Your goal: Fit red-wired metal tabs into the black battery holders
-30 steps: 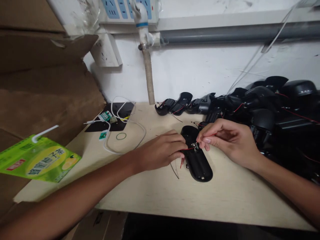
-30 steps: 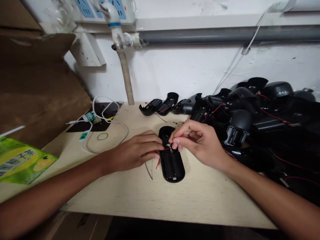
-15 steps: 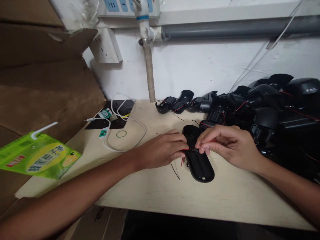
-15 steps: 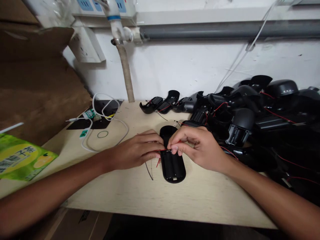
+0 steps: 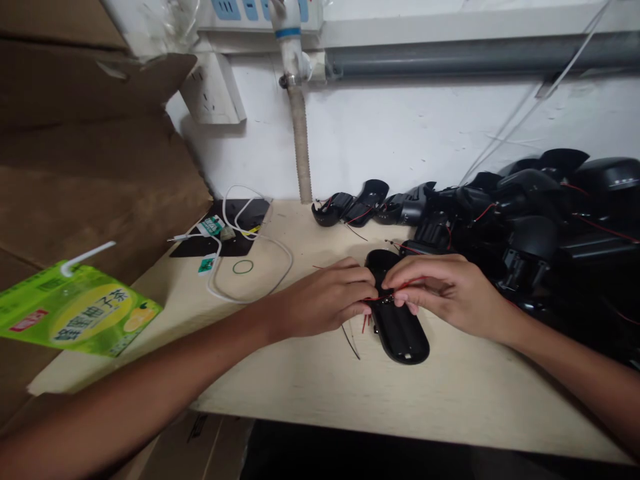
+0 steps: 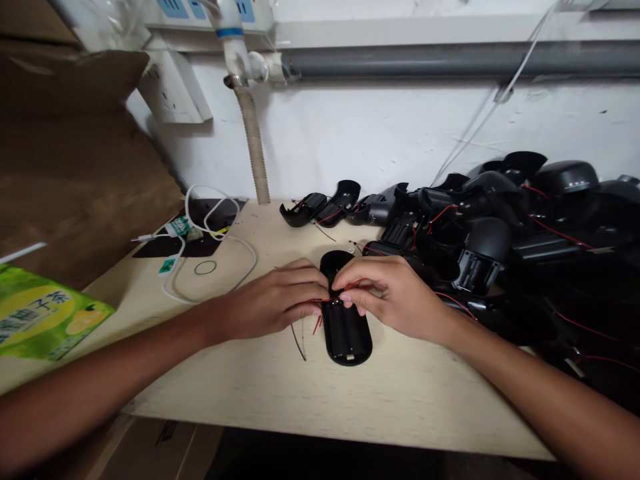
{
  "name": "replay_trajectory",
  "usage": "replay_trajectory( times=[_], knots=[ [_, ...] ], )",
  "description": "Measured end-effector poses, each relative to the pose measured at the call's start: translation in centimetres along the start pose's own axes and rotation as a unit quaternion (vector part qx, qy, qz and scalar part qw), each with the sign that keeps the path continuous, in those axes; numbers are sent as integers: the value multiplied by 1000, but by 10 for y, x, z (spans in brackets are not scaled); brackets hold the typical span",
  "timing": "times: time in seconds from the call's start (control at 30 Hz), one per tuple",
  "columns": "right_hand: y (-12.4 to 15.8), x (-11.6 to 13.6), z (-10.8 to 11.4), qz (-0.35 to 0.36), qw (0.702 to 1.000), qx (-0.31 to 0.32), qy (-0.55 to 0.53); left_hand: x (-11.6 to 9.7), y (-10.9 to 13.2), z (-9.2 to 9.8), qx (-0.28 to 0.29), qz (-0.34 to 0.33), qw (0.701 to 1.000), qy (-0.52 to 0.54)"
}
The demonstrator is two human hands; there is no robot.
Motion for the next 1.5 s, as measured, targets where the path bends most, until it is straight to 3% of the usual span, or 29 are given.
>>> replay_trajectory(
  times=[0.27, 0.5, 0.6, 0.9, 1.1, 1.5],
  knots=[
    [5, 8, -4, 35, 995, 0, 89, 2, 0, -7, 26, -4, 999, 23],
    [5, -11, -7, -33, 998, -18, -41, 4, 1, -11, 30, -1, 999, 41],
    [3, -17, -8, -57, 998, -7, -36, 0, 0, -9, 23, -22, 999, 26],
    [5, 13, -17, 76, 992, 29, 99, -1, 0, -7, -7, -31, 999, 12],
    [8, 15, -29, 92, 986, 63, 125, -5, 2, -5, -27, -60, 998, -18],
    [5, 9, -42, 74, 972, 134, 178, -5, 0, -6, -14, -51, 997, -51]
  ],
)
Point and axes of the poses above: each hand's wrist, its own y-axis away from the middle knuckle, its own z-axis out of the back of the hand, x = y × z, the point moved 10 cm from there along -y, towards the middle knuckle, and after that the axes turned 7 degrees about -y, right-handed, at the moved point
